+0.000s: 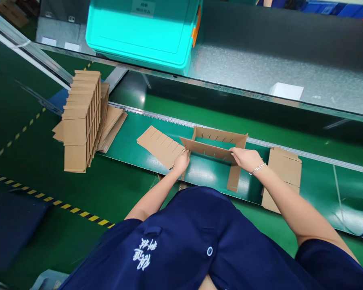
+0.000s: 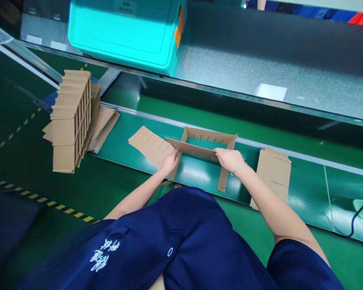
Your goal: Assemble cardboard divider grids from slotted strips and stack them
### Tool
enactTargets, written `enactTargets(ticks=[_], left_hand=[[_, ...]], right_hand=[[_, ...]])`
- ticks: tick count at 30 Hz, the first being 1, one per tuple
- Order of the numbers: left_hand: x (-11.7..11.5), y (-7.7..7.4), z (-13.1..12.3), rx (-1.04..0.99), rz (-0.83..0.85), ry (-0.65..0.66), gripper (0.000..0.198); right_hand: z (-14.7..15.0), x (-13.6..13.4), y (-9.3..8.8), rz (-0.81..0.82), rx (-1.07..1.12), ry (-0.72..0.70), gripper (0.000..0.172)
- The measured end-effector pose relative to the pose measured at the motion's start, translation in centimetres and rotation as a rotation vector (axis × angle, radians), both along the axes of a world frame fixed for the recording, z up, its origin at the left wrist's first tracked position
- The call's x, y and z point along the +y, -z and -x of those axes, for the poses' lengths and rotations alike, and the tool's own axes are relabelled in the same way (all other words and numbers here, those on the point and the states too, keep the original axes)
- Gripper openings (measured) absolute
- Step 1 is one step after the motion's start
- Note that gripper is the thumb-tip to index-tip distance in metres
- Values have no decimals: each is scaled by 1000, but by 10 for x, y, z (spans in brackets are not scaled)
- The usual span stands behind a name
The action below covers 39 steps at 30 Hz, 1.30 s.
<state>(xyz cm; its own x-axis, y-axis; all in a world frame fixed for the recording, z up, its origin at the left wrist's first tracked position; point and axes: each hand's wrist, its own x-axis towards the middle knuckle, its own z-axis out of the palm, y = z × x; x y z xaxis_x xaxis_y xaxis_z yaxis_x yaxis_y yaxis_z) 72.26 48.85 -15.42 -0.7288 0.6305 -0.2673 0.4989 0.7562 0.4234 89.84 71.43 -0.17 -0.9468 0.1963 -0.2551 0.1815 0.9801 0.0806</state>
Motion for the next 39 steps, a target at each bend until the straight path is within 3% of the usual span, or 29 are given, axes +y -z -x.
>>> enactTargets(ticks=[10, 18, 22, 24, 27, 29, 31, 33, 35, 39], left_hand=[[-2, 1, 3, -4, -28, 11, 49], [-3, -2, 7, -34, -11, -6, 45], [-10, -11, 10, 11, -143, -73, 50], [-11, -27, 13, 138, -285, -98, 62], [-1, -60, 17, 300, -426, 58, 66], [14, -80, 17, 316, -399, 294, 60], [34, -91, 14, 285, -315, 545, 50], [52, -92, 10, 251, -206, 699, 38], [64, -89, 9, 245, -108, 732, 27], [69, -83, 13, 314, -22, 724, 21]], right_hand=[[3, -3, -4, -12, -96, 5, 31], [14, -12, 10, 51, -139, 8, 31], [-3, -1, -2, 144, 26, 50, 37], [-30, 13, -7, 204, 194, 189, 45], [-80, 24, 4, 329, 320, 560, 51], [-102, 18, 28, 435, 200, 749, 53], [-109, 1, 59, 491, 2, 817, 57], [-102, -18, 86, 483, -140, 818, 57], [-90, -33, 102, 426, -218, 835, 49], [-81, -38, 107, 323, -288, 884, 38]])
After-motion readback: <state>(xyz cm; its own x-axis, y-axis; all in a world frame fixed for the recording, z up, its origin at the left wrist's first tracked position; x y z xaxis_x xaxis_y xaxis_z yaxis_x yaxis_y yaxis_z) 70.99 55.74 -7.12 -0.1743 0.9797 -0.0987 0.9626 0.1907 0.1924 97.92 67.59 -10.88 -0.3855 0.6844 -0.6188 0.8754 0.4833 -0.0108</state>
